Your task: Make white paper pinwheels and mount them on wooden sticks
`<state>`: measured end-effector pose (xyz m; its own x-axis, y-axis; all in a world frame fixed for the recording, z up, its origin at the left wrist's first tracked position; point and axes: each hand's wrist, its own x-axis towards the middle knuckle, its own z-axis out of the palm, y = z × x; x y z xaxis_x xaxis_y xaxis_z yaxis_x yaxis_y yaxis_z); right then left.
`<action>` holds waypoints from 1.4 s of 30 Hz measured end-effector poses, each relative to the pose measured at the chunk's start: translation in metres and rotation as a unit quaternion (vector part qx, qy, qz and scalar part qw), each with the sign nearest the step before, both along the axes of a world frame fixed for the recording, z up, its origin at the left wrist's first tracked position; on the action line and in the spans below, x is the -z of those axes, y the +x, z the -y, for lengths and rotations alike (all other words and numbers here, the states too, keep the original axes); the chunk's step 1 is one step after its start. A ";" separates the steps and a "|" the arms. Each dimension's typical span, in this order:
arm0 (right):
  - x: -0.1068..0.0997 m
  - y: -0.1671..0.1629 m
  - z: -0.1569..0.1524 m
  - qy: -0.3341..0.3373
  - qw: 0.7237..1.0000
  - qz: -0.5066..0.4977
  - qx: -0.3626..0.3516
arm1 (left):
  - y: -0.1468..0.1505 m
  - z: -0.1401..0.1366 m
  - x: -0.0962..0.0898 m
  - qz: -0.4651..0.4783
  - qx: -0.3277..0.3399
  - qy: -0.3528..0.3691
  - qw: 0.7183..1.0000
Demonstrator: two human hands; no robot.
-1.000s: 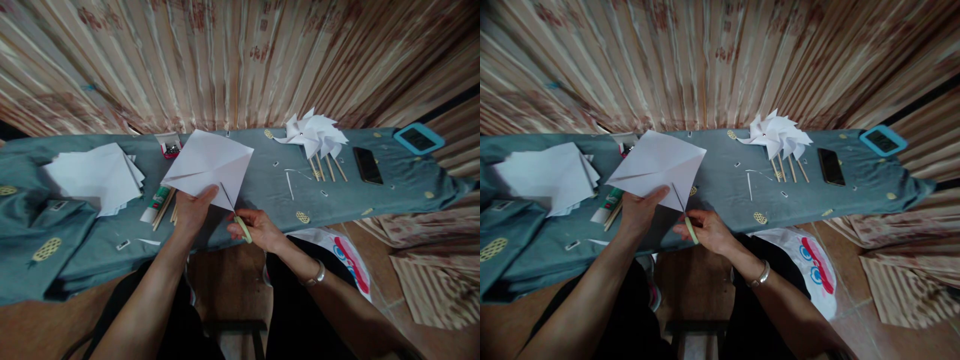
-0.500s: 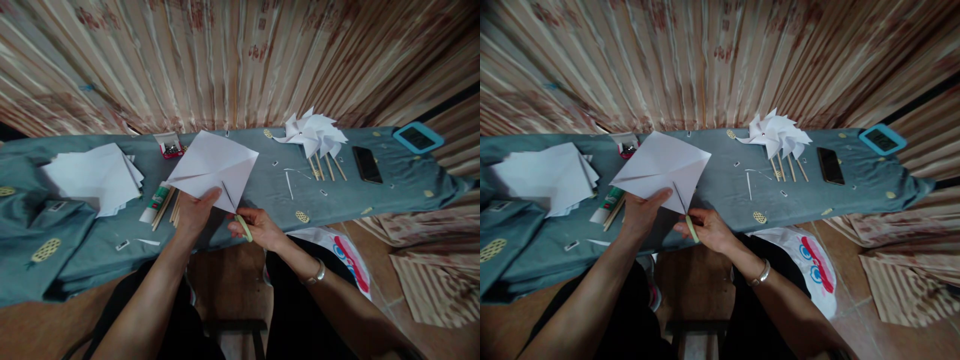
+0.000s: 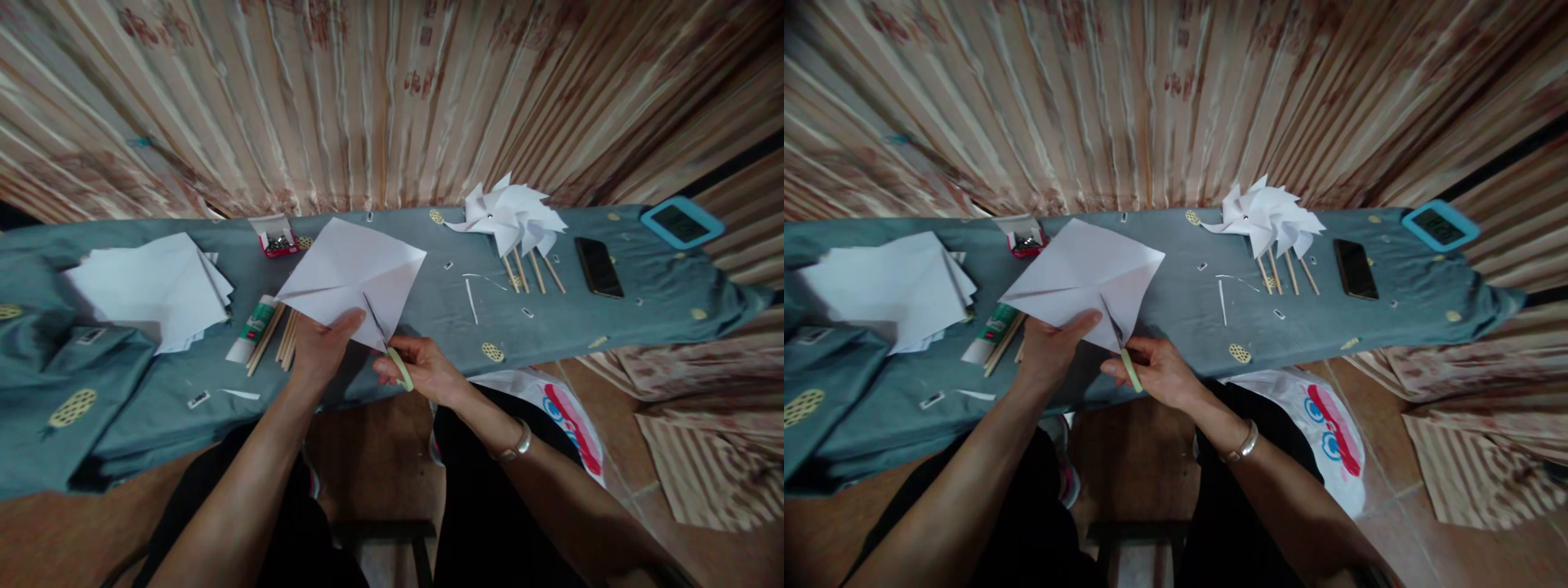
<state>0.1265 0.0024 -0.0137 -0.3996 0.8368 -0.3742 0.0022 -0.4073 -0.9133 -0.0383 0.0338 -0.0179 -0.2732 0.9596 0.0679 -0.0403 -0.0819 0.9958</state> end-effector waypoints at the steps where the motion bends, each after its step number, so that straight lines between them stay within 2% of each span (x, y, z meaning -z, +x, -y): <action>1: -0.001 0.000 0.000 0.002 1.000 -0.001 0.001 | 0.001 0.001 -0.001 0.003 0.003 -0.001 1.000; 9: -0.005 -0.001 0.000 -0.006 1.000 0.003 0.009 | 0.002 0.003 -0.005 -0.013 0.005 -0.021 1.000; 17: -0.010 -0.001 -0.001 -0.002 1.000 0.002 0.011 | 0.005 0.003 -0.003 0.009 -0.008 -0.018 1.000; 30: -0.002 0.004 0.000 0.033 0.999 0.018 -0.012 | 0.005 0.005 -0.005 -0.001 0.007 -0.018 1.000; 42: -0.008 0.001 -0.001 0.013 1.000 0.015 0.006 | 0.006 0.006 -0.003 0.005 -0.002 -0.013 1.000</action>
